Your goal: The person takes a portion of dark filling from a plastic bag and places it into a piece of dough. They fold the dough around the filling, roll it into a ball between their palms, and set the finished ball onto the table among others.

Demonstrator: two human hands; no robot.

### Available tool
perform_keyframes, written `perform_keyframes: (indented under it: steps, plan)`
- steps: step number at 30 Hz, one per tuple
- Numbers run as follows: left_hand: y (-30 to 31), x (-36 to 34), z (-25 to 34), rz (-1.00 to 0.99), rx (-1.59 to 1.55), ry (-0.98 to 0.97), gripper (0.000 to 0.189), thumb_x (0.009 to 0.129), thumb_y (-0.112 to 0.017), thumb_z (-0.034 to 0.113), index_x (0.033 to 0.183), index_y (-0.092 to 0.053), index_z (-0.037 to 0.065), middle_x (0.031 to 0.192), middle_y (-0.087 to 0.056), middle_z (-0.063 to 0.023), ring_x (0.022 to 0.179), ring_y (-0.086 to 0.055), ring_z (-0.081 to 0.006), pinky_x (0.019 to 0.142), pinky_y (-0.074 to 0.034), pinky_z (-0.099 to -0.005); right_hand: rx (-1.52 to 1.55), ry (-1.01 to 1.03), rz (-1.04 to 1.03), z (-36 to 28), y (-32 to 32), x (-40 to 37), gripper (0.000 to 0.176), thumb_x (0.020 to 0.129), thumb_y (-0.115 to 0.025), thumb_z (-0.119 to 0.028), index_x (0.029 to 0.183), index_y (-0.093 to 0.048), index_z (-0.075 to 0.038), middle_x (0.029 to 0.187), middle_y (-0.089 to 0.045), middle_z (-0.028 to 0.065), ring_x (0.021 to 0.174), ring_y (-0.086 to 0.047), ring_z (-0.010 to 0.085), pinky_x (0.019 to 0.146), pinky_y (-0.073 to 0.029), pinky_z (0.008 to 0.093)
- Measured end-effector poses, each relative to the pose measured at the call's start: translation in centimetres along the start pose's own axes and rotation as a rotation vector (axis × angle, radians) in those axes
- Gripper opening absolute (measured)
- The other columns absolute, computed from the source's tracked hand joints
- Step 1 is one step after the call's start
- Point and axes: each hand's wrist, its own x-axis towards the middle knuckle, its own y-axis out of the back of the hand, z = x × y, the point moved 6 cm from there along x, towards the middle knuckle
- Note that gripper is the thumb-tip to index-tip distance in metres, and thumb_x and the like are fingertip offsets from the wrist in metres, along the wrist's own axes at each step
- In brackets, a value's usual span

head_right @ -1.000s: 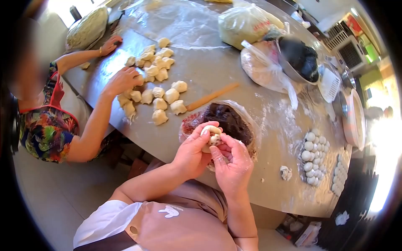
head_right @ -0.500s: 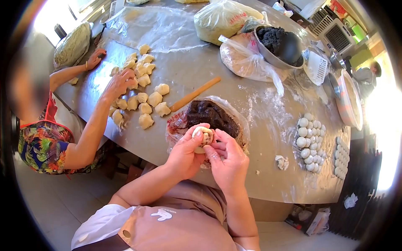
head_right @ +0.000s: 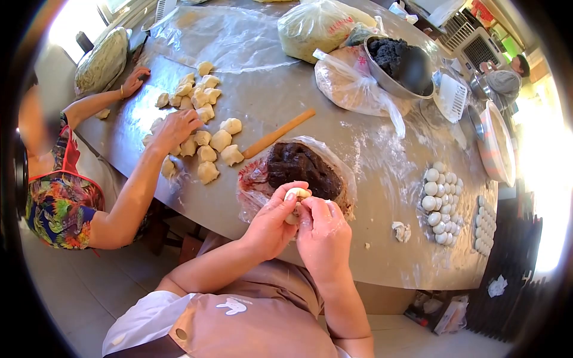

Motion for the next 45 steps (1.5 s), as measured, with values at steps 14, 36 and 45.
perform_keyframes:
  steps: [14,36,45]
  plan:
    - [0.5,0.6,0.6,0.024,-0.129,-0.006,0.029,0.099,-0.045,0.017,0.126,-0.045,0.009,0.113,-0.056,-0.0067,0.101,-0.056,-0.017,0.083,-0.049,-0.0314,0.584,-0.293,-0.08,2.6,-1.1,-0.8,0.005,0.092,-0.055,0.0,0.095,-0.051,0.001,0.086,-0.062,0.0063,0.076,-0.064,0.0118,0.069,-0.053,0.0248]
    - [0.2,0.2,-0.5,0.035,0.051,0.037,0.032,0.091,-0.05,0.003,0.123,-0.049,0.008,0.111,-0.058,-0.0108,0.103,-0.059,-0.0257,0.091,-0.05,-0.0338,1.048,-0.667,0.5,13.8,9.7,-6.0,0.008,0.091,-0.056,-0.001,0.099,-0.057,-0.002,0.09,-0.06,0.0045,0.079,-0.061,0.0123,0.071,-0.053,0.0227]
    - [-1.4,0.5,-2.9,-0.117,0.068,0.153,0.041,0.088,-0.065,0.016,0.125,-0.048,0.009,0.111,-0.057,-0.0084,0.099,-0.059,-0.0202,0.084,-0.051,-0.0284,-0.446,-0.418,0.257,23.8,10.5,-11.5,0.03,0.093,-0.054,-0.017,0.117,-0.057,0.0,0.125,-0.056,0.0183,0.115,-0.053,0.0365,0.096,-0.044,0.0397]
